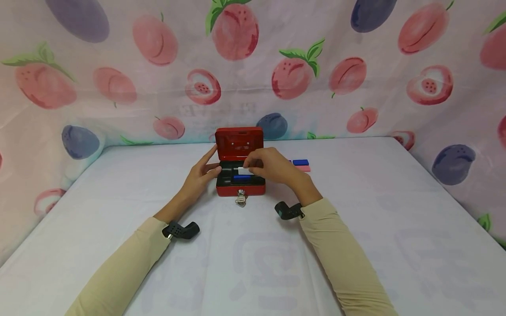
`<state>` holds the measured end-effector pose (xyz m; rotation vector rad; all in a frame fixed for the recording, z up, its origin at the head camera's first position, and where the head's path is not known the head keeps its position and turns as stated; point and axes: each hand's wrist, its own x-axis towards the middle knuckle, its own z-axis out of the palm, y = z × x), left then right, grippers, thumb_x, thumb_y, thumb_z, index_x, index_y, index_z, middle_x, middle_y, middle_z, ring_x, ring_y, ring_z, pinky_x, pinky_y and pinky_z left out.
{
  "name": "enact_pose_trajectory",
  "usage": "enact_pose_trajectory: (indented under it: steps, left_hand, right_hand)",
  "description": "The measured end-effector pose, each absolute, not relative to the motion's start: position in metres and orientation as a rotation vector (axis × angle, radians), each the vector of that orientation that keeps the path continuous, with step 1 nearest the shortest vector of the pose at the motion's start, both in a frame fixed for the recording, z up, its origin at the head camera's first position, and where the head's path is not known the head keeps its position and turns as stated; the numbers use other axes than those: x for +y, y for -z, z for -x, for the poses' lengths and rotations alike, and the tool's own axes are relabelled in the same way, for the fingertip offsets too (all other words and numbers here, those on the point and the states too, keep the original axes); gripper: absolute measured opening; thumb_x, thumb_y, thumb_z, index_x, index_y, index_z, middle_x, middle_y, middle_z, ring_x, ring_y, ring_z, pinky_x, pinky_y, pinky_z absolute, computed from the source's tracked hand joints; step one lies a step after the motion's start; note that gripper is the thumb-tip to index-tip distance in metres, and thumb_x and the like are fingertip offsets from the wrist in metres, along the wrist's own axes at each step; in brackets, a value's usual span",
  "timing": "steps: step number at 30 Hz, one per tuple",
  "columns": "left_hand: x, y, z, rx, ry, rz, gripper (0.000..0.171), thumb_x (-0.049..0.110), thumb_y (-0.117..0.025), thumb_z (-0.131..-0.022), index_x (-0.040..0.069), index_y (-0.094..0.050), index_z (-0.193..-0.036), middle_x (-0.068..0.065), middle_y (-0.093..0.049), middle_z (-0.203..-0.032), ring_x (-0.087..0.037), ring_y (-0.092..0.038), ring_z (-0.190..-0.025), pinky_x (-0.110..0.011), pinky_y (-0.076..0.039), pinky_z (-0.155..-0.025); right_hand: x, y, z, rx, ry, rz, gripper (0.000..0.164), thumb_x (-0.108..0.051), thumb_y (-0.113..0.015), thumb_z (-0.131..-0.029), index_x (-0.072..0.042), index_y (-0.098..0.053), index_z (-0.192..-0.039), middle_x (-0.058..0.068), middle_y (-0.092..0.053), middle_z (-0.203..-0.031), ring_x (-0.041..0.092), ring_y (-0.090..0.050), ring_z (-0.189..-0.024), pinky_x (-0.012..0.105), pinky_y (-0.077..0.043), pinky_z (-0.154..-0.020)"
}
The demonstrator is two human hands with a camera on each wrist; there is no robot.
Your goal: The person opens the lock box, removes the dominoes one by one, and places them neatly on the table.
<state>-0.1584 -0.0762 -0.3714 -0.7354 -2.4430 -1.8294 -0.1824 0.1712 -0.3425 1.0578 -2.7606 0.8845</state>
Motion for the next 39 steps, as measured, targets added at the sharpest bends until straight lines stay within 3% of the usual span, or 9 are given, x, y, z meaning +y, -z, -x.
enact_pose_trajectory:
  steps: [3,10,17,39]
  left_hand:
    - [-0.076,0.373,0.160,-2.444,1.835,0.731,0.065,0.011,-0.052,-0.099,0.008,-0.016,-0.153,-0.012,-0.018,-0.157,-0.039,-0.040,-0.130,-0.051,-0.038,-0.103]
    - [-0.079,0.400,0.182,-2.426,1.838,0.730,0.067,0.019,-0.054,-0.099,0.020,-0.017,-0.155,-0.002,-0.019,-0.157,-0.033,-0.041,-0.131,-0.051,-0.037,-0.103]
    - [-0.080,0.403,0.183,-2.410,1.816,0.736,0.066,0.023,-0.055,-0.098,0.026,-0.019,-0.154,0.001,-0.021,-0.157,-0.030,-0.043,-0.129,-0.050,-0.039,-0.102]
    - [-0.080,0.402,0.183,-2.414,1.835,0.740,0.067,0.020,-0.055,-0.098,0.023,-0.017,-0.155,0.000,-0.019,-0.157,-0.032,-0.041,-0.131,-0.051,-0.037,-0.103]
  right_hand:
    - [0.172,0.343,0.183,-2.762,-0.900,-1.058,0.018,-0.004,-0.069,-0.087,-0.011,-0.071,-0.104,0.000,-0.067,-0.098,0.018,-0.057,-0.086,0.032,-0.054,-0.077]
    - [0.176,0.346,0.185,-2.768,-0.945,-1.065,0.022,-0.004,-0.070,-0.087,-0.012,-0.072,-0.107,-0.001,-0.068,-0.100,0.017,-0.059,-0.084,0.031,-0.054,-0.076]
    - [0.178,0.347,0.186,-2.781,-0.931,-1.037,0.022,-0.006,-0.070,-0.087,-0.014,-0.072,-0.107,-0.002,-0.068,-0.100,0.016,-0.059,-0.082,0.030,-0.054,-0.075]
    - [0.205,0.327,0.184,-2.820,-0.973,-0.822,0.023,-0.012,-0.068,-0.089,-0.019,-0.072,-0.111,-0.002,-0.067,-0.104,0.016,-0.061,-0.084,0.035,-0.053,-0.071]
